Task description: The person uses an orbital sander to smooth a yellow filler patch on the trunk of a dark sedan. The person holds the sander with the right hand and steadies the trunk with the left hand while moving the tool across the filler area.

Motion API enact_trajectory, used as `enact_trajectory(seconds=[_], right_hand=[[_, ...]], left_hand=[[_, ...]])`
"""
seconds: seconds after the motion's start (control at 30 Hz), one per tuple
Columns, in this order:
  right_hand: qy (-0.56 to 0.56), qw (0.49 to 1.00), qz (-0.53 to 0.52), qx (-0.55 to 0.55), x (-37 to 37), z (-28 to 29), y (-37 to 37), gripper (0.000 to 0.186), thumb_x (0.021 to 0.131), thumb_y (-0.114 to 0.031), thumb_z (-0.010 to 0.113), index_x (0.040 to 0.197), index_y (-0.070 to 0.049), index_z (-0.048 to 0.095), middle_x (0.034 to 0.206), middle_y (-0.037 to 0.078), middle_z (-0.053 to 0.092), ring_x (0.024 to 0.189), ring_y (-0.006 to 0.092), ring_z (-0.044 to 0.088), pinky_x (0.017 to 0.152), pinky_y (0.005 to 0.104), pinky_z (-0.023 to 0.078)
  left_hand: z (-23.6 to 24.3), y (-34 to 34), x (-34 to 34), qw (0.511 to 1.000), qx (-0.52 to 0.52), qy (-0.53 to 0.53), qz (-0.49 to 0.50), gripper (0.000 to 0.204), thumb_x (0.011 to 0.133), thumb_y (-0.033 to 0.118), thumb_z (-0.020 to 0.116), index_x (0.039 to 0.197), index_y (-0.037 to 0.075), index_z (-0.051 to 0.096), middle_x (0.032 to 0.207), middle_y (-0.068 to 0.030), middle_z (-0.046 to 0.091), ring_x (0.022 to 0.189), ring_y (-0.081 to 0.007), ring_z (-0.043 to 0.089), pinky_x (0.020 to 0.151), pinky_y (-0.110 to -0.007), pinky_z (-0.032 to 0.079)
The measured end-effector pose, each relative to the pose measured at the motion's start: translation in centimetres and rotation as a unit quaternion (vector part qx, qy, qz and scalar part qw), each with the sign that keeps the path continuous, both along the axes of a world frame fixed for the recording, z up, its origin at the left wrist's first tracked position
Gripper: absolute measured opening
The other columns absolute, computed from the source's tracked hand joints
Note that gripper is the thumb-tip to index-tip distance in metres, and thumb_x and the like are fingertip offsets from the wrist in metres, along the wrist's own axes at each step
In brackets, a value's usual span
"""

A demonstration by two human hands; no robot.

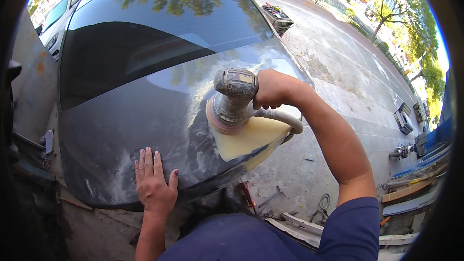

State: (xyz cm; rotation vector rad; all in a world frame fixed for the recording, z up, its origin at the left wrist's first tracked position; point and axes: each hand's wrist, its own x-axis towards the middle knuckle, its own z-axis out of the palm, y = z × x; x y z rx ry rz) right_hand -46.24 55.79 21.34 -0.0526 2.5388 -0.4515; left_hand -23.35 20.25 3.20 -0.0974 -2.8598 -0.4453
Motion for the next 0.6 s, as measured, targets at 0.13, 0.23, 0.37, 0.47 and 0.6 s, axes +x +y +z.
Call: enact_trajectory(seconds=[0.13,0.23,0.37,0.47,0.6], right_hand=[[0.016,0.996,-0.085,-0.004,-2.3,0.3,-0.6,0.016,0.083,-0.005,0.091,0.093,0.004,0.082,0.077,0.011,0.078,0.059,0.0189,0.070,0.054,0.0349,0.056],[0.025,0.997,-0.065,0.014,-2.0,0.6,-0.7,0.014,0.083,-0.004,0.091,0.090,0.004,0.081,0.075,0.011,0.077,0.057,0.0189,0.069,0.053,0.0356,0.055],[0.005,0.999,0.005,0.033,0.2,0.6,-1.5,0.018,0.082,-0.008,0.091,0.096,0.003,0.084,0.079,0.011,0.080,0.064,0.0189,0.075,0.060,0.0350,0.061],[0.003,0.999,0.031,0.035,-0.5,0.4,-2.5,0.020,0.083,-0.008,0.091,0.099,0.003,0.085,0.082,0.012,0.082,0.068,0.0196,0.078,0.061,0.0349,0.063],[0.005,0.999,-0.046,0.004,-3.3,0.3,-3.6,0.014,0.083,-0.004,0.090,0.092,0.003,0.082,0.075,0.010,0.075,0.059,0.0186,0.069,0.054,0.0359,0.055]], left_hand=[[-0.2,-0.2,0.0,1.000,-0.013,0.006,-0.005,0.080,0.108,0.047,0.079,0.165,-0.007,0.061,0.181,-0.0301,0.050,0.174,-0.0459,0.040,0.144,-0.060,0.028],[-0.3,-0.2,-0.1,1.000,-0.005,0.009,-0.003,0.080,0.108,0.047,0.079,0.165,-0.007,0.061,0.181,-0.0302,0.050,0.174,-0.0460,0.040,0.144,-0.061,0.029],[-0.2,-0.2,-0.1,1.000,-0.001,0.006,-0.002,0.081,0.108,0.046,0.079,0.165,-0.007,0.061,0.180,-0.0304,0.050,0.173,-0.0460,0.041,0.143,-0.061,0.029],[-0.2,-0.1,-0.1,1.000,0.007,0.012,-0.002,0.076,0.107,0.041,0.080,0.164,-0.006,0.062,0.180,-0.0295,0.051,0.172,-0.0461,0.042,0.143,-0.061,0.030],[-0.2,-0.1,-0.1,1.000,0.009,0.021,-0.003,0.074,0.107,0.040,0.080,0.163,-0.006,0.063,0.179,-0.0293,0.052,0.171,-0.0464,0.044,0.143,-0.061,0.030]])
